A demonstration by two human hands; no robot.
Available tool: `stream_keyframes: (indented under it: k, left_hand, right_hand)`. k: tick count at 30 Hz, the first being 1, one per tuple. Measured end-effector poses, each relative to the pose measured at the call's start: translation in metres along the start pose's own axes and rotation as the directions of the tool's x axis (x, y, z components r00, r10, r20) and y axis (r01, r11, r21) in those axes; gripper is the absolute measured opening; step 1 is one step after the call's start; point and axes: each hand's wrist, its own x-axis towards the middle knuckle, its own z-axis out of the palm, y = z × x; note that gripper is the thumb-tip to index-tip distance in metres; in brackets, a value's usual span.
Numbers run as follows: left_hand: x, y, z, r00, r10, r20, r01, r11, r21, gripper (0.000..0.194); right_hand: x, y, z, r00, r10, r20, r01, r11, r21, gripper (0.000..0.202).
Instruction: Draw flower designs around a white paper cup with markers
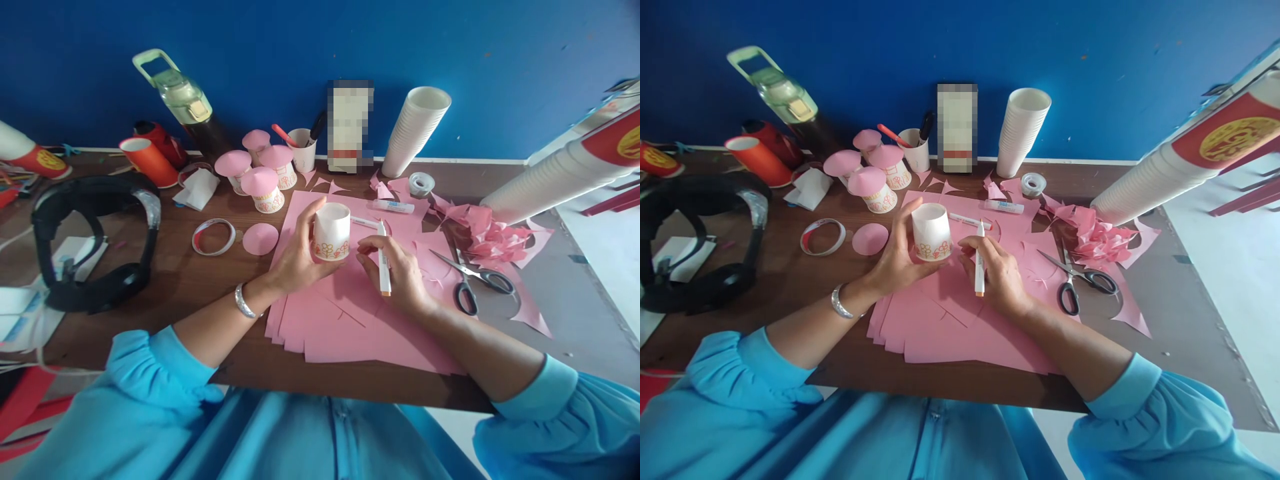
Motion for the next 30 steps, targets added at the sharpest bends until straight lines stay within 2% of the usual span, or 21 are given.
stream_keyframes:
  k: [6, 12, 20, 26, 30]
  left_hand:
    - [0.002, -0.006, 0.003, 0.998, -0.035, 0.058, 0.03, 0.995, 0.099, 0.109]
    - [0.001, -0.009, 0.004, 0.995, -0.011, 0.095, 0.004, 0.998, 0.07, 0.111]
    - [0.004, -0.001, 0.0, 0.997, -0.057, 0.049, 0.06, 0.996, -0.068, 0.11]
    - [0.004, 0.0, 0.0, 0.995, -0.093, 0.043, 0.096, 0.993, -0.073, 0.107]
    - [0.003, -0.004, 0.002, 0.997, -0.066, 0.031, 0.068, 0.996, -0.062, 0.108]
  right_hand:
    - [0.001, 0.004, -0.002, 0.999, -0.013, 0.042, 0.015, 0.999, -0.029, 0.025]
    - [0.001, 0.003, -0.003, 0.998, -0.007, 0.064, 0.009, 1.0, -0.027, 0.029]
    - [0.002, 0.002, -0.004, 0.999, 0.02, 0.051, -0.024, 0.997, 0.079, 0.034]
    - [-0.001, 0.005, -0.002, 0.998, 0.036, 0.054, -0.042, 0.992, 0.12, 0.037]
    - [-0.001, 0.006, -0.002, 0.998, 0.031, 0.053, -0.037, 0.993, 0.11, 0.037]
